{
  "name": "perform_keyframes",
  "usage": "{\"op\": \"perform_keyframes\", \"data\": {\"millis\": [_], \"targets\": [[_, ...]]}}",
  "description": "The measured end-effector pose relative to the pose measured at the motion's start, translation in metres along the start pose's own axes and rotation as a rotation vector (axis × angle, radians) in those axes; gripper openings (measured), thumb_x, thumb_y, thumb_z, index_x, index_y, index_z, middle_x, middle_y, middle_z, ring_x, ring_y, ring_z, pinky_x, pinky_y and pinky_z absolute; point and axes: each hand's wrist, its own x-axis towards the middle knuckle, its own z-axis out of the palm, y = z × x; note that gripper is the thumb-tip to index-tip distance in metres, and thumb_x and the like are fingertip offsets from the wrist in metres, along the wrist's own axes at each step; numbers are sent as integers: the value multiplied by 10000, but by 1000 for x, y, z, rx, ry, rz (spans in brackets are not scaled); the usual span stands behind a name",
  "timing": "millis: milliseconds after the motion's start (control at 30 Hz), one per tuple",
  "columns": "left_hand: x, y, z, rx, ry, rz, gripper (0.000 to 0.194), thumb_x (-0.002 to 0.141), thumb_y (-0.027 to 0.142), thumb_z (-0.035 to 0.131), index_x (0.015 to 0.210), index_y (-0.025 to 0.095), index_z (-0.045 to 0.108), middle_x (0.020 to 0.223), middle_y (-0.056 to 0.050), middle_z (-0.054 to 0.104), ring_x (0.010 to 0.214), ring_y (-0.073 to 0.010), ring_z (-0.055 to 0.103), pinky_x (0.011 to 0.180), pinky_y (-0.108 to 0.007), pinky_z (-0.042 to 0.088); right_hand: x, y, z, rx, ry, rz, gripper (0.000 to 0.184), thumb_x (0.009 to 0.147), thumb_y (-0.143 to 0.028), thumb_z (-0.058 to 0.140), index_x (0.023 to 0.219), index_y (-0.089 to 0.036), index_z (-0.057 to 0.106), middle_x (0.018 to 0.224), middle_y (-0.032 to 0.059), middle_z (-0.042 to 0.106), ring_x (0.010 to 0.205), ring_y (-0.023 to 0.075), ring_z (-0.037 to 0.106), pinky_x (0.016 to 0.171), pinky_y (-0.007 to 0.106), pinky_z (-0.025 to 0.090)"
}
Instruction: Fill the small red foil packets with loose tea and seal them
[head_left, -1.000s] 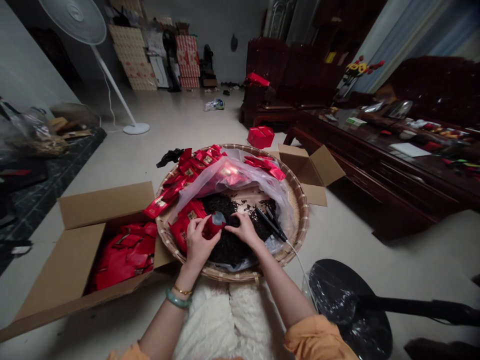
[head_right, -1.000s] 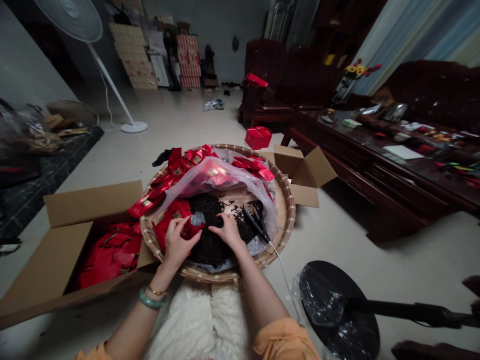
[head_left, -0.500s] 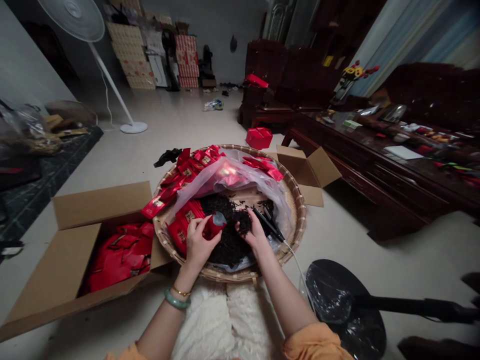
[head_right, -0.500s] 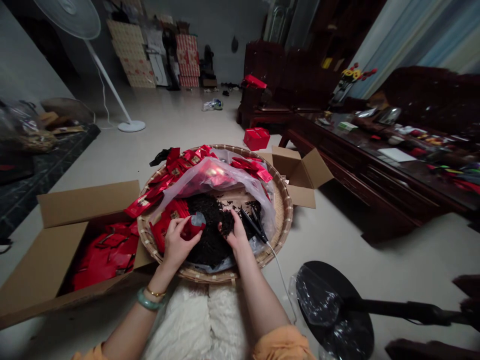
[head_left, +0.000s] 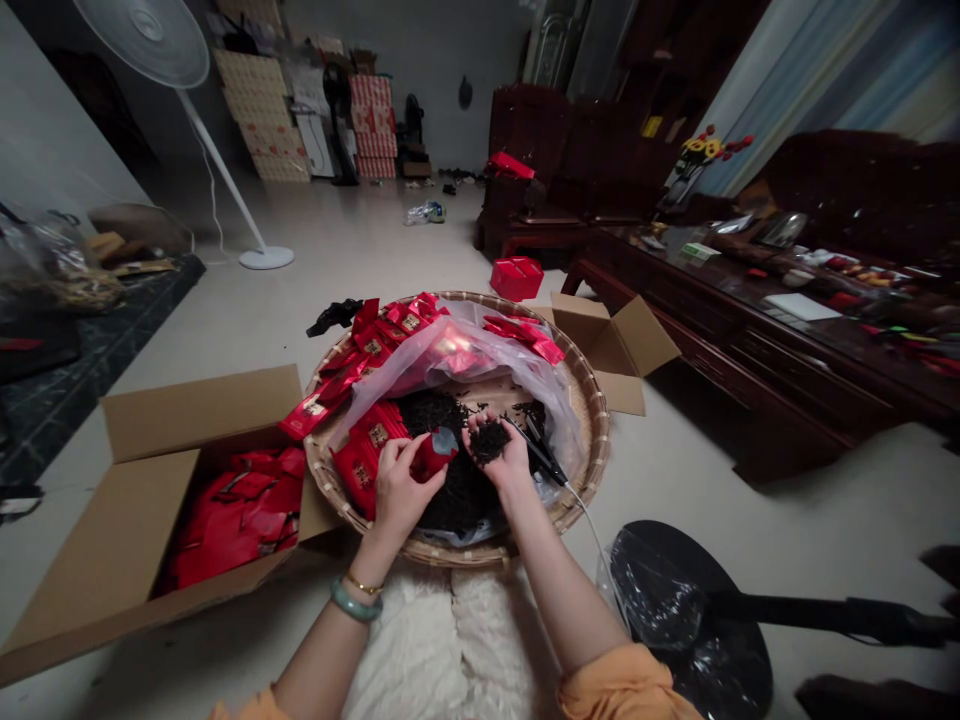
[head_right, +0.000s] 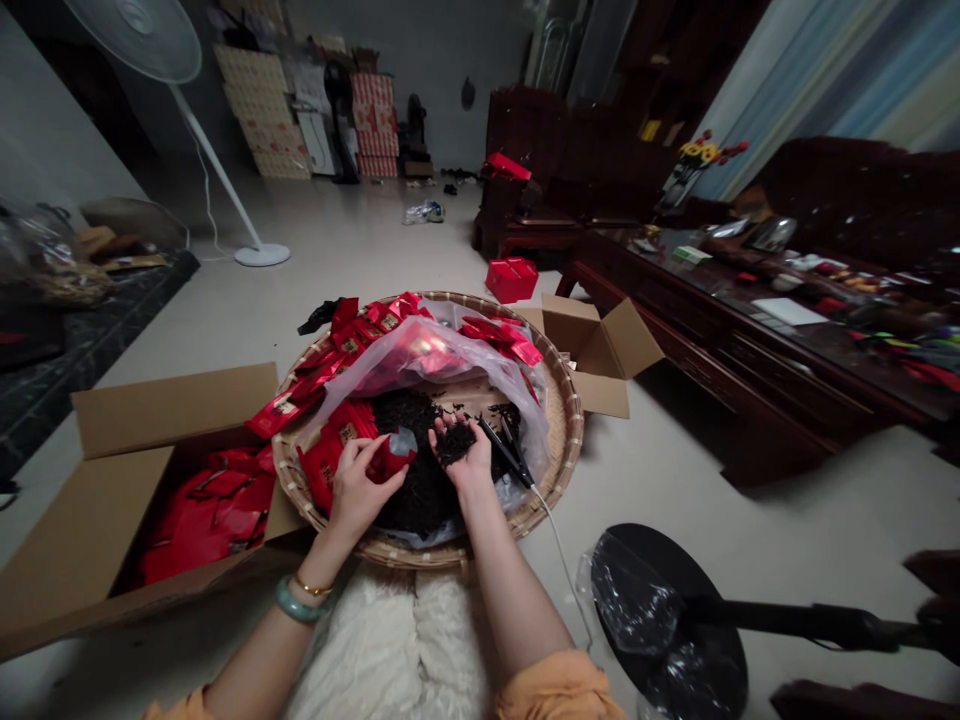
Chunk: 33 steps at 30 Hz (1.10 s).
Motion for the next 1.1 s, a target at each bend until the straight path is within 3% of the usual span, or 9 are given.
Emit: {"op": "perform_keyframes", "data": {"millis": [133,300,500,733,1100], "targets": [[0,1,1,7,4,14,432,708,324,667,1108,180,594,938,-64,519,879,-206,546,808,-353,483,1,-6,4,169,82,16,240,817,-305,372,710,-211,564,609,2,620,654,164,627,701,377,522],[3,6,1,12,-6,34,415,712,297,663,1108,196,588,936,-58,514,890,-206,538,806,-353,481,1,-17,14,263,138,-26,305,854,-248,319,647,-201,538,590,6,627,579,130,611,544,265,516],[5,16,6,47,-54,37,434,682,258,678,1103,203,587,939,-56,508,895,-214,524,799,-350,479,-7,-34,40,207,43,-229,260,850,-292,371,687,-219,560,627,-10,663,616,137,637,618,309,544],[11,28,13,43,-75,-15,443,667,245,675,1100,207,590,908,-44,510,884,-210,529,798,-340,483,-22,-28,76,177,-17,-321,313,861,-371,379,714,-201,596,675,0,688,662,142,657,715,322,529],[14,24,23,11,-50,-32,462,652,240,688,1104,222,594,897,-35,507,858,-194,534,767,-320,484,-22,-21,81,-168,-70,-455,371,846,-408,402,696,-177,651,688,19,691,687,166,647,766,338,492]]}}
